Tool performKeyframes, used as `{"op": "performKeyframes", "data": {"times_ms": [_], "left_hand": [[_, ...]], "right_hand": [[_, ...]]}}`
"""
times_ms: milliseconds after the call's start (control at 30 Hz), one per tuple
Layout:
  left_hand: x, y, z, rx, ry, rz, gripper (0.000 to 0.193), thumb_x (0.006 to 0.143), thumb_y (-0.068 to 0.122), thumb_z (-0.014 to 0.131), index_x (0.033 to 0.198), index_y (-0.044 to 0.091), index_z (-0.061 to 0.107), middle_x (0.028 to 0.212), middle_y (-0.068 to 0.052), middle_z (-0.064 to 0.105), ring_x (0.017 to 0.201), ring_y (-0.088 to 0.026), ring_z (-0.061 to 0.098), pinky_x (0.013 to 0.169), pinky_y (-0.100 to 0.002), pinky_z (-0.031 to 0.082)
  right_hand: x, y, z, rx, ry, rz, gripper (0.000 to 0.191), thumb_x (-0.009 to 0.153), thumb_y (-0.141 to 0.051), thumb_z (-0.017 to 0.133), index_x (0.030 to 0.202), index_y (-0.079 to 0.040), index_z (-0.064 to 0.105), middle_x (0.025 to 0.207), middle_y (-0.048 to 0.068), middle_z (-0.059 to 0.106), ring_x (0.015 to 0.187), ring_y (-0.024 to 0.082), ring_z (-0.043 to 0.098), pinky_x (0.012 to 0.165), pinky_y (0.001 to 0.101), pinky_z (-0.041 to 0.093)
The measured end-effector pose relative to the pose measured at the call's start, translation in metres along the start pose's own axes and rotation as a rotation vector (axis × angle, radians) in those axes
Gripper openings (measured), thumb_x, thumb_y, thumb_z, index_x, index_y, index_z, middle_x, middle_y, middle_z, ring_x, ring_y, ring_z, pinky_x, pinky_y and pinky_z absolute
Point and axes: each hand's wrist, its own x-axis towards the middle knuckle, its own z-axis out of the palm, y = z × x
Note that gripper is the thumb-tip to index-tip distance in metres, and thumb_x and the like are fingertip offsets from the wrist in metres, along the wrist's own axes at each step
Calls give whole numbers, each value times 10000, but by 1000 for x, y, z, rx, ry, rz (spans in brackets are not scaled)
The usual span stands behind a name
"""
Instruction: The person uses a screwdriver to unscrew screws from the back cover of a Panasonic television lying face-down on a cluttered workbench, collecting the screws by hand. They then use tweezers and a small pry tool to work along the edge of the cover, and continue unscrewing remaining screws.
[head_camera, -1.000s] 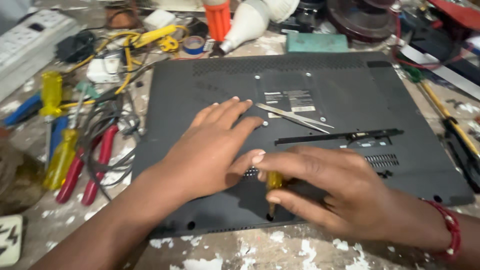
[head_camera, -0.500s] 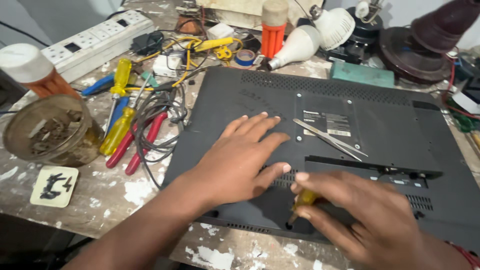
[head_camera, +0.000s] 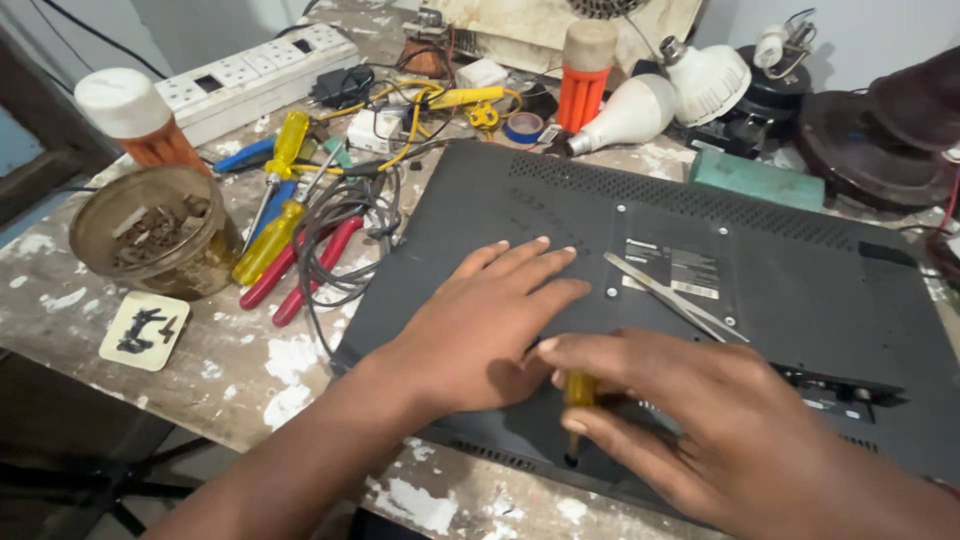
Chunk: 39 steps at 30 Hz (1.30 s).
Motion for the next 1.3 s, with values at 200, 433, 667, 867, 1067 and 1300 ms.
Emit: {"op": "performKeyframes", "data": {"times_ms": [200,433,667,867,1067,1300], "left_hand": [[5,8,1,-29,40,-13,493,910,309,693,1341,84,610,1497,-205,523,1443,-397,415,1154,-550,290],[9,12,7,-16,32,-15,583,775,235,743,1323,78,619,1491,-187,525,1429,-354,424,1141,-522,297],[9,19,8,-8,14,-32,608,767,229,762,1333,64,612,1485,-180,525,1423,-345,420,1140,-507,284],[6,20,11,-24,42,-38,561,811,252,748,1318,49,615,1486,-168,543,1428,-331,436,1146,-498,298],[6,20,8,-16,69,-23,517,846,278,724,1298,41,636,1449,-189,561,1400,-353,457,1137,-504,308],[5,15,2,-20,80,-25,481,889,342,693,1261,38,655,1423,-205,576,1382,-380,461,1120,-523,312]], "right_hand": [[-8,0,-4,80,72,12,458,915,-172,757,1344,-128,601,1050,43,754,871,153,785,771,309,593],[-17,5,-6,53,103,-46,451,945,-134,745,1352,-83,556,1098,73,744,877,148,775,756,282,643],[-23,5,-5,11,126,-48,512,953,-137,753,1409,-75,528,1044,74,738,857,164,754,748,300,626],[-28,6,-3,39,121,-42,541,952,-136,760,1425,-66,507,1048,75,739,866,165,752,747,309,617],[-28,1,-1,124,119,-24,540,972,-119,746,1439,-54,482,1195,98,726,927,149,772,835,297,629],[-27,-18,3,113,236,263,572,875,-88,781,1398,-48,555,1110,92,750,944,151,775,859,312,637]]}}
